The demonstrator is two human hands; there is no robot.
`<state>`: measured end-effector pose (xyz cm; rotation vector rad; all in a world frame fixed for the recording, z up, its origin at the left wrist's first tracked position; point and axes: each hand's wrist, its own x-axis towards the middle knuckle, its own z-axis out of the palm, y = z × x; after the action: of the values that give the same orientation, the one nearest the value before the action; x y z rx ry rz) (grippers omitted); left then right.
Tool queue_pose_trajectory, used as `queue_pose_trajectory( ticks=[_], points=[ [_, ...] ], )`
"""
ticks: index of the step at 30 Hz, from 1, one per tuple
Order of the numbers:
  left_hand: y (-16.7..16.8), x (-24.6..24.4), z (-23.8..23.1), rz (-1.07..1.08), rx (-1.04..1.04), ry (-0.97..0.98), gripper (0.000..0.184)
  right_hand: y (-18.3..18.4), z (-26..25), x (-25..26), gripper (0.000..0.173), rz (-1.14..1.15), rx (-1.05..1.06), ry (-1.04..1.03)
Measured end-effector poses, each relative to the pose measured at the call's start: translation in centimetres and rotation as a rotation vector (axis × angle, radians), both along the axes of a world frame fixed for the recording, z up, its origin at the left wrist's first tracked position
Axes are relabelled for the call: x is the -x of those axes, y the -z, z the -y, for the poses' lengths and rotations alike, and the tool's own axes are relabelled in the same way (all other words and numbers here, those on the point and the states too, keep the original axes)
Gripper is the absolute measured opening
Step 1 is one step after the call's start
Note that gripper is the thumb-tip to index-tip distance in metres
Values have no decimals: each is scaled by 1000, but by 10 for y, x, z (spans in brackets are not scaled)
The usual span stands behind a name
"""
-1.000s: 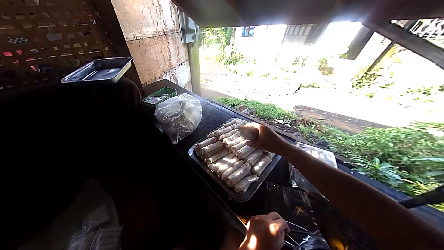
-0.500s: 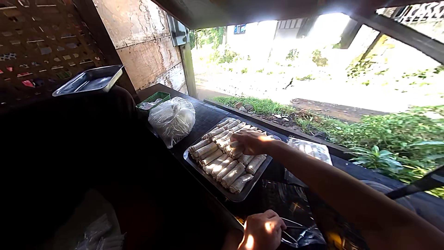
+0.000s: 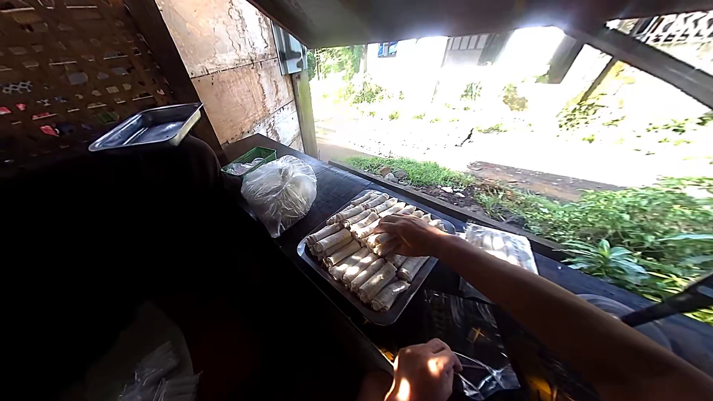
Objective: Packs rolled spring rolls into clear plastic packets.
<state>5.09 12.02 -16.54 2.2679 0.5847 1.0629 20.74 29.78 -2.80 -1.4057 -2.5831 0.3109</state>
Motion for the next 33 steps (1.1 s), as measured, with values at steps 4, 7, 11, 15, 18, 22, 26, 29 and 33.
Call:
queue_pose_trajectory(
  ticks=[4,7,11,15,18,22,26,29,33],
  points=[
    [1,0,0,7,-7,-1,17,-17,-4,10,49,78,135,98],
    [0,0,0,14,-5,-10,17,-28,-6,20,49,222,190,131],
    [1,-1,0,23,-18,-23,17,-23,-4,14,51,208,162,84],
    [0,-1,1,-5,-6,-19,16,-22,-8,13,55,132,177,93],
    [-1,-1,1,-10,2,-13,17,-27,-9,16,52,185,192,96],
    [0,-1,1,4,-10,-27,16,-22,-3,13,47,144,161,81],
    [3,-6,2,36,-54,-69,16,-28,9,12,49,220,148,112],
    [10,-7,0,82,-114,-96,18,-29,19,12,42,234,37,115],
    [10,-9,2,39,-119,-119,19,-26,42,5,34,157,-28,195]
  ],
)
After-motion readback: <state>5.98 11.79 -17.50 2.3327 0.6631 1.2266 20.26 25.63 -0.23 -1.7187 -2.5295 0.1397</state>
